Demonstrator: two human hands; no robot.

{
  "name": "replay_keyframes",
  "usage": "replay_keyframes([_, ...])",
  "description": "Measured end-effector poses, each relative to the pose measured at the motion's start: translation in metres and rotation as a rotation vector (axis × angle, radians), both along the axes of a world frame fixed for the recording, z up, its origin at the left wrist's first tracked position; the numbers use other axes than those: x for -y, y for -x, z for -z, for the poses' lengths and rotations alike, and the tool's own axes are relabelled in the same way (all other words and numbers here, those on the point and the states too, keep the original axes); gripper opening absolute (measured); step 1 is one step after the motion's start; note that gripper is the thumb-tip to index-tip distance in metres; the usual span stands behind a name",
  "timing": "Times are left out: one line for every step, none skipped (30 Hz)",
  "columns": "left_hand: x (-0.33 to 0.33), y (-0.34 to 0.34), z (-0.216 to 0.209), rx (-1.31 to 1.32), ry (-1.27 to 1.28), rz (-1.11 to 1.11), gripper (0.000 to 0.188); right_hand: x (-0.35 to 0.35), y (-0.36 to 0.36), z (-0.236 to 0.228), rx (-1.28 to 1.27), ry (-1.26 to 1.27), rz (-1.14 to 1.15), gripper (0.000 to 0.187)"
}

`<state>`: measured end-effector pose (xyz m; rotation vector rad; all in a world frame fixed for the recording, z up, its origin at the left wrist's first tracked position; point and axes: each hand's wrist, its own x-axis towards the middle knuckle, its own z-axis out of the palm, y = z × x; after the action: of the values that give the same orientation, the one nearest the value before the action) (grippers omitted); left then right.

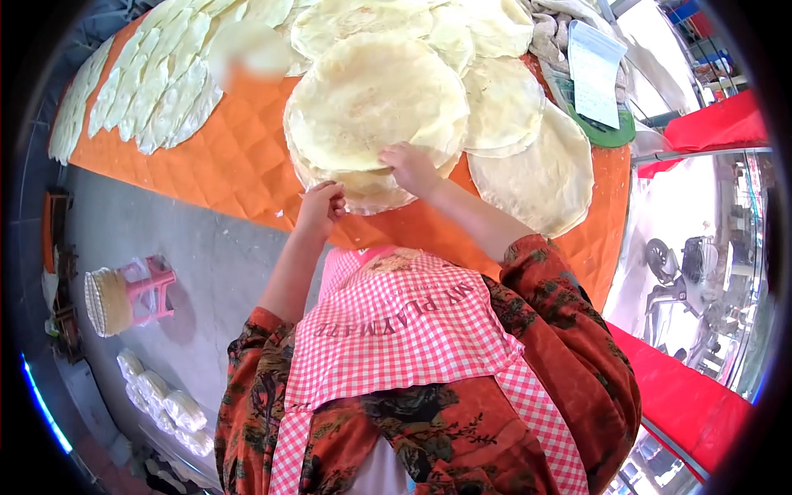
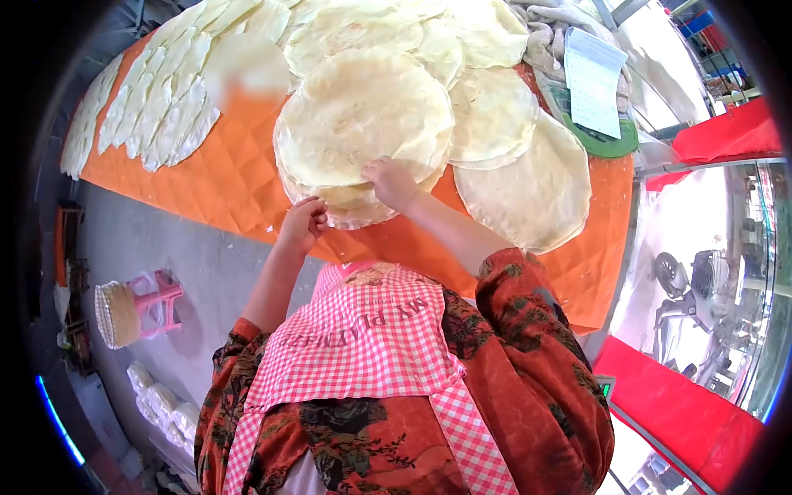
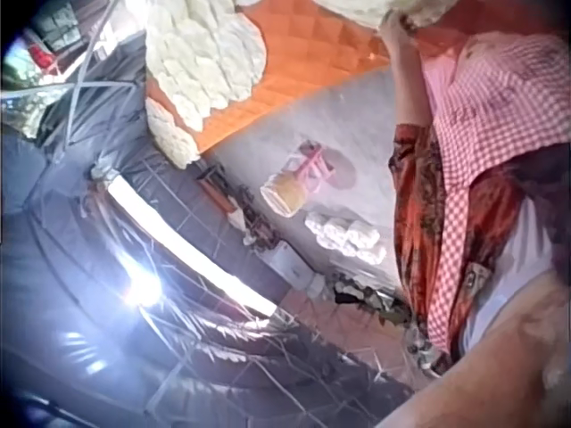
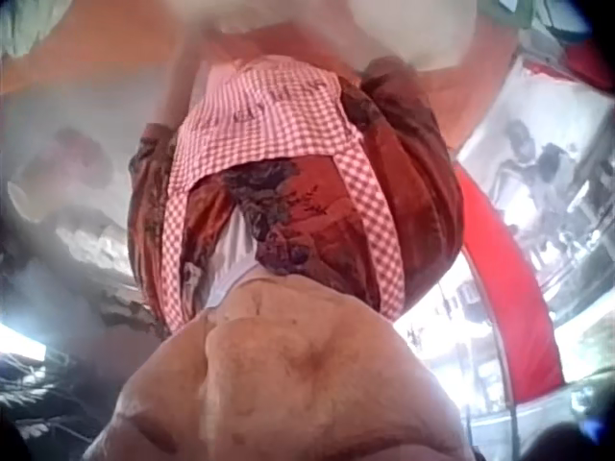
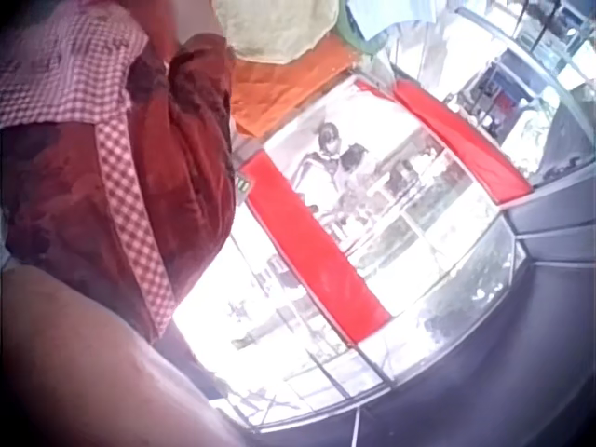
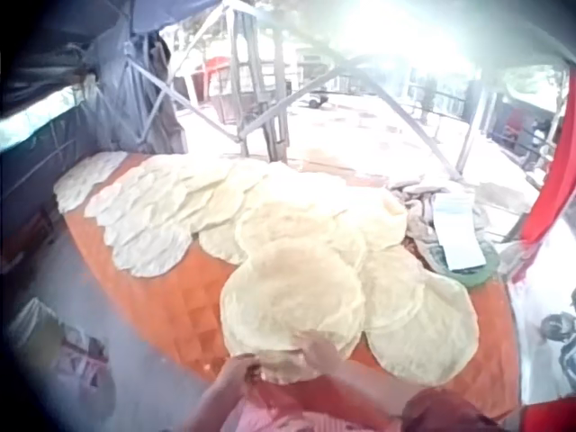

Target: The person peels thin crepe layers from a stack by hand, arranges them individually on a table surface, and periodically moves stacks to a digital scale for weighing.

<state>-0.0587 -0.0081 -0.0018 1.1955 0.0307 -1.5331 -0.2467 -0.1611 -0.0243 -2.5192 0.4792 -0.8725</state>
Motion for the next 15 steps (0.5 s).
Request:
replay_keyframes([0.004,0.002,-0.003,0.181,-0.022,0.056,0.016,0.006,0.002,-0.002,0.0,0.002,-0.001,0.013])
replay_keyframes([0.007,0.003,-0.006,0.363,-0.043,0.114,0.014,0.01,0.003,-0.004,-0.108,-0.178,0.058,0.016])
replay_keyframes([0.008,0.005,-0.01,0.449,-0.081,0.164,0.011,0.014,0.004,-0.008,-0.221,-0.355,0.114,0.02])
replay_keyframes([0.008,0.009,-0.008,0.445,-0.076,0.162,0.011,0.017,0.005,-0.012,-0.224,-0.351,0.114,0.02])
replay_keyframes([0.008,0.016,-0.005,0.385,0.039,0.056,0.016,0.02,0.005,-0.017,-0.208,-0.502,0.143,0.018])
replay_keyframes([0.008,0.021,-0.004,0.324,0.158,-0.049,0.021,0.023,0.003,-0.022,-0.189,-0.648,0.173,0.016])
replay_keyframes([0.008,0.027,-0.008,0.317,0.17,-0.046,0.021,0.023,0.002,-0.023,-0.192,-0.637,0.182,0.016])
replay_keyframes([0.006,0.031,-0.013,0.167,0.189,-0.107,0.029,0.018,0.0,-0.024,-0.175,-0.666,0.224,0.016])
replay_keyframes([0.007,0.036,-0.015,0.004,0.209,-0.17,0.036,0.015,0.003,-0.025,-0.169,-0.689,0.268,0.015])
replay_keyframes([0.007,0.037,-0.008,-0.022,0.215,-0.175,0.036,0.012,0.005,-0.021,-0.193,-0.677,0.275,0.015])
replay_keyframes([0.007,0.036,0.003,-0.093,0.227,-0.206,0.039,0.008,0.004,-0.016,-0.156,-0.571,0.233,0.015])
replay_keyframes([0.009,0.034,0.005,-0.159,0.241,-0.236,0.043,0.005,0.0,-0.017,-0.114,-0.465,0.186,0.015])
replay_keyframes([0.011,0.035,0.008,-0.179,0.248,-0.241,0.043,0.002,-0.001,-0.019,-0.157,-0.442,0.178,0.015])
replay_keyframes([0.013,0.036,0.01,-0.167,0.25,-0.238,0.041,0.001,-0.003,-0.022,-0.176,-0.431,0.179,0.015])
replay_keyframes([0.013,0.036,0.009,-0.151,0.248,-0.234,0.038,-0.002,-0.006,-0.025,-0.174,-0.416,0.177,0.015])
